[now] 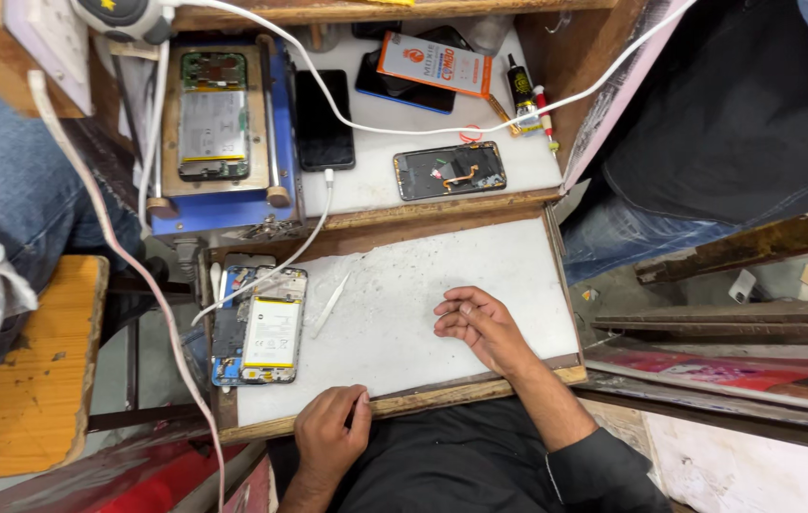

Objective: The person disassembles a smartphone, removes the battery, and manipulates internal components on a workbench. They handle multiple disassembled phones and parts, including batteries and circuit boards, using their hands.

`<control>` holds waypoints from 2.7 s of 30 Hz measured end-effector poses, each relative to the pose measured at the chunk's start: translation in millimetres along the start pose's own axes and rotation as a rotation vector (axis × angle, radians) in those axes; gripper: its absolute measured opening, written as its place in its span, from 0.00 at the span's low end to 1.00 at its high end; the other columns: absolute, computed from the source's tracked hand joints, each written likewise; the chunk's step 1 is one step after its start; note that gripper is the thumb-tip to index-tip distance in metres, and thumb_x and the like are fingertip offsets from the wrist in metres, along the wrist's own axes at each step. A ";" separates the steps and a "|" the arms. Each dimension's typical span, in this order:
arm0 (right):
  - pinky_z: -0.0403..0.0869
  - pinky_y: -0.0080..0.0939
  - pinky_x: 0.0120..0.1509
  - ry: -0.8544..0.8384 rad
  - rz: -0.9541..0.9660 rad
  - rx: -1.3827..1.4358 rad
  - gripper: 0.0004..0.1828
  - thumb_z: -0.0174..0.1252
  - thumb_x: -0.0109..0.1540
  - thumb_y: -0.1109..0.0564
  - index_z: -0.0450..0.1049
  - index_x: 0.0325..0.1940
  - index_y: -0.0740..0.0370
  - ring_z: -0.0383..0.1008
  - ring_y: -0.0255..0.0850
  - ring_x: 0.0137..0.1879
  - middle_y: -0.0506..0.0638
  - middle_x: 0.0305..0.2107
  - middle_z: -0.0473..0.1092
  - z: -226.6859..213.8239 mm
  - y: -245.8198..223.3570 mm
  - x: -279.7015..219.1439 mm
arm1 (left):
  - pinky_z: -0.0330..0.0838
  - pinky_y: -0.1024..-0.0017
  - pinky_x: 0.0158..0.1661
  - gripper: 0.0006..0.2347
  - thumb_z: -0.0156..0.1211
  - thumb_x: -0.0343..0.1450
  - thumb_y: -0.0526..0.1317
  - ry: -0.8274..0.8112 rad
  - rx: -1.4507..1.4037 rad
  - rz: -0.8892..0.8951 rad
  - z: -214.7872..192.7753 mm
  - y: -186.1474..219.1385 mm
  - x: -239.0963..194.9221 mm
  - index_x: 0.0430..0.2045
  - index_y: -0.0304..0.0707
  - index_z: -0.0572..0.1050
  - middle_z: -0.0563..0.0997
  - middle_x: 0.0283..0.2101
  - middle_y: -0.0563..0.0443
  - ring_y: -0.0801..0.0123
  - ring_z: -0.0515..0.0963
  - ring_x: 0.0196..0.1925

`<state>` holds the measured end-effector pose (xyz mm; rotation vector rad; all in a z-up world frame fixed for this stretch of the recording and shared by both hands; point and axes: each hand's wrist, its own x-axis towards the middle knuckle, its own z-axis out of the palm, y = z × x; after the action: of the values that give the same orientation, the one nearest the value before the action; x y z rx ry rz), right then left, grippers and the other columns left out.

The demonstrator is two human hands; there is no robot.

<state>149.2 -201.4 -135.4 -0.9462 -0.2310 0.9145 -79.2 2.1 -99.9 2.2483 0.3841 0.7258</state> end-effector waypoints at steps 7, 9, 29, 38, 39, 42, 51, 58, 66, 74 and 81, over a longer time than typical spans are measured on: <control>0.77 0.50 0.60 -0.017 -0.010 0.009 0.17 0.51 0.71 0.57 0.67 0.62 0.68 0.78 0.46 0.52 0.60 0.50 0.73 1.9 -0.4 -1.1 | 0.75 0.64 0.31 0.03 0.65 0.65 0.34 0.026 0.052 0.034 4.4 0.6 -0.6 0.28 0.37 0.80 0.82 0.28 0.48 0.57 0.82 0.30; 0.77 0.50 0.60 -0.012 -0.004 0.008 0.17 0.51 0.70 0.56 0.67 0.61 0.68 0.78 0.46 0.52 0.60 0.50 0.73 2.8 -1.1 -0.3 | 0.75 0.64 0.31 0.03 0.65 0.64 0.34 0.021 0.066 0.028 3.7 1.3 0.8 0.27 0.37 0.80 0.82 0.27 0.48 0.57 0.82 0.30; 0.78 0.50 0.60 0.014 0.041 -0.027 0.17 0.51 0.70 0.56 0.68 0.60 0.68 0.78 0.45 0.51 0.60 0.49 0.73 2.7 -1.1 -2.3 | 0.77 0.66 0.31 0.03 0.66 0.65 0.38 -0.083 0.149 -0.192 16.3 -5.6 -8.3 0.27 0.42 0.83 0.84 0.26 0.50 0.61 0.85 0.30; 0.77 0.51 0.61 -0.028 0.041 0.013 0.17 0.51 0.70 0.55 0.67 0.61 0.67 0.77 0.45 0.53 0.59 0.50 0.73 -2.9 -1.7 -4.8 | 0.74 0.58 0.53 0.12 0.64 0.69 0.41 0.010 0.551 -0.218 -48.0 -9.4 72.5 0.44 0.39 0.81 0.82 0.46 0.43 0.51 0.79 0.53; 0.77 0.51 0.61 -0.040 0.031 0.013 0.17 0.52 0.70 0.55 0.67 0.61 0.67 0.77 0.45 0.53 0.59 0.50 0.73 -3.0 -2.8 -5.0 | 0.73 0.55 0.53 0.16 0.66 0.67 0.43 -0.036 0.639 -0.222 -49.9 -11.7 81.9 0.47 0.37 0.79 0.80 0.50 0.40 0.49 0.77 0.55; 0.77 0.52 0.61 -0.021 0.040 0.011 0.18 0.51 0.71 0.54 0.67 0.61 0.67 0.78 0.46 0.53 0.60 0.50 0.73 -2.2 -4.5 -5.3 | 0.68 0.49 0.53 0.27 0.70 0.62 0.49 -0.180 0.822 -0.262 -51.3 -15.4 93.8 0.53 0.34 0.75 0.74 0.58 0.34 0.44 0.71 0.60; 0.77 0.51 0.62 -0.045 0.031 0.040 0.17 0.51 0.71 0.55 0.67 0.62 0.66 0.77 0.45 0.54 0.59 0.51 0.73 0.9 -6.9 -7.3 | 0.66 0.47 0.56 0.30 0.70 0.63 0.43 -0.153 0.810 -0.254 -25.3 -22.8 77.2 0.61 0.35 0.71 0.66 0.64 0.30 0.41 0.67 0.59; 0.78 0.51 0.60 -0.016 -0.013 0.043 0.14 0.49 0.72 0.58 0.68 0.59 0.68 0.78 0.46 0.53 0.60 0.49 0.74 -7.2 1.9 -7.8 | 0.63 0.43 0.56 0.30 0.70 0.58 0.39 -0.244 0.418 0.038 -4.5 5.2 76.3 0.57 0.31 0.69 0.67 0.61 0.28 0.36 0.67 0.60; 0.74 0.39 0.38 0.179 -0.265 -0.095 0.08 0.48 0.73 0.64 0.72 0.52 0.68 0.76 0.41 0.37 0.59 0.43 0.77 -19.3 9.3 -23.6 | 0.61 0.47 0.62 0.28 0.68 0.59 0.37 -0.520 0.224 0.269 36.4 15.8 109.3 0.57 0.35 0.71 0.69 0.62 0.34 0.41 0.67 0.63; 0.78 0.38 0.49 0.308 -0.455 -1.287 0.13 0.61 0.62 0.64 0.79 0.51 0.60 0.78 0.44 0.50 0.52 0.49 0.77 25.5 -40.1 -17.7 | 0.73 0.58 0.52 0.15 0.67 0.69 0.37 -0.208 0.458 -0.100 -11.5 -16.1 96.6 0.48 0.33 0.78 0.80 0.50 0.41 0.48 0.78 0.51; 0.74 0.42 0.50 0.104 -0.402 -1.681 0.21 0.70 0.56 0.55 0.81 0.53 0.58 0.70 0.45 0.46 0.49 0.57 0.73 64.6 -43.8 -1.0 | 0.75 0.58 0.44 0.08 0.67 0.70 0.36 -0.172 0.530 -0.247 7.6 -26.8 89.3 0.39 0.34 0.79 0.79 0.39 0.43 0.49 0.80 0.43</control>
<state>138.7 -174.7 -62.9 -2.3384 -1.1470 0.0998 -5.0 58.1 -89.3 2.6604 0.8300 0.3185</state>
